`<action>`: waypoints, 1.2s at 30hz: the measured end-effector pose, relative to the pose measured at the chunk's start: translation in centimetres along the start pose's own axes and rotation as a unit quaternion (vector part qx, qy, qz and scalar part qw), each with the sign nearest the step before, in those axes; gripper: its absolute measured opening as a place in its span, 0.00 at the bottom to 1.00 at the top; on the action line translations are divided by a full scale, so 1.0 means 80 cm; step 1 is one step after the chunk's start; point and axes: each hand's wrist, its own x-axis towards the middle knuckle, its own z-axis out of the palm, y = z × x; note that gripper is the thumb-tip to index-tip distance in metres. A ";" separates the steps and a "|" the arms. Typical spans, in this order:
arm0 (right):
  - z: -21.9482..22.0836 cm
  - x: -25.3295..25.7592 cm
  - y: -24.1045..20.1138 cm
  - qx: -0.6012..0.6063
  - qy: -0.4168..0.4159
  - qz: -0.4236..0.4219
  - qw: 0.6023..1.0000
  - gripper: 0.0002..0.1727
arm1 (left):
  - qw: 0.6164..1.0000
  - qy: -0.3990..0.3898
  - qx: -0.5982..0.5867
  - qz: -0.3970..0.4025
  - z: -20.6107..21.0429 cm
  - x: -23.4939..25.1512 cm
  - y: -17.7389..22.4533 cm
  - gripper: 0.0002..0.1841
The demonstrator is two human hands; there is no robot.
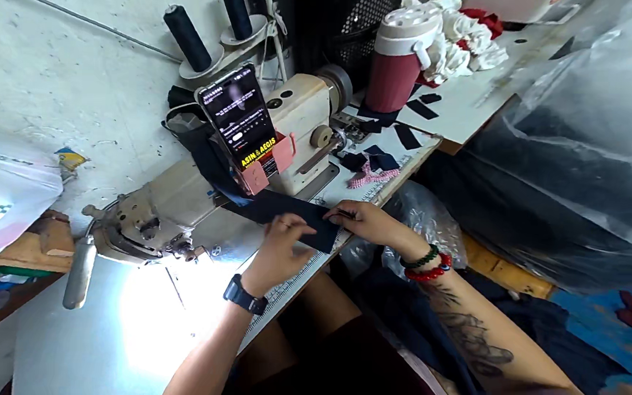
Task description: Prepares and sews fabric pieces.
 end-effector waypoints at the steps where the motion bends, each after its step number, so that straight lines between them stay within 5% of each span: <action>1: 0.000 0.000 0.001 0.005 -0.001 0.002 1.000 0.13 | 0.999 -0.025 0.025 0.015 0.011 -0.001 0.006 0.18; 4: 0.000 -0.001 0.001 0.014 -0.008 0.008 1.000 0.12 | 0.999 0.000 0.037 0.024 0.032 0.005 0.005 0.14; 16: -0.009 0.000 0.002 0.114 -0.020 0.035 0.993 0.13 | 0.967 0.023 -0.224 -0.118 0.007 0.032 -0.002 0.11; 21: -0.005 0.000 -0.013 0.088 0.015 -0.054 0.995 0.20 | 0.956 0.076 -0.269 -0.094 0.012 0.032 -0.004 0.10; 25: 0.008 0.014 -0.054 -0.032 0.062 -0.090 0.994 0.14 | 0.972 0.173 -0.159 -0.013 0.024 0.029 -0.008 0.13; 30: -0.012 0.002 -0.115 -0.028 0.168 -0.210 0.963 0.11 | 0.945 0.320 0.056 -0.047 0.004 0.029 -0.041 0.10; 36: -0.073 -0.052 -0.142 0.021 0.279 -0.227 0.933 0.06 | 0.954 0.294 -0.003 -0.059 -0.052 -0.010 -0.030 0.10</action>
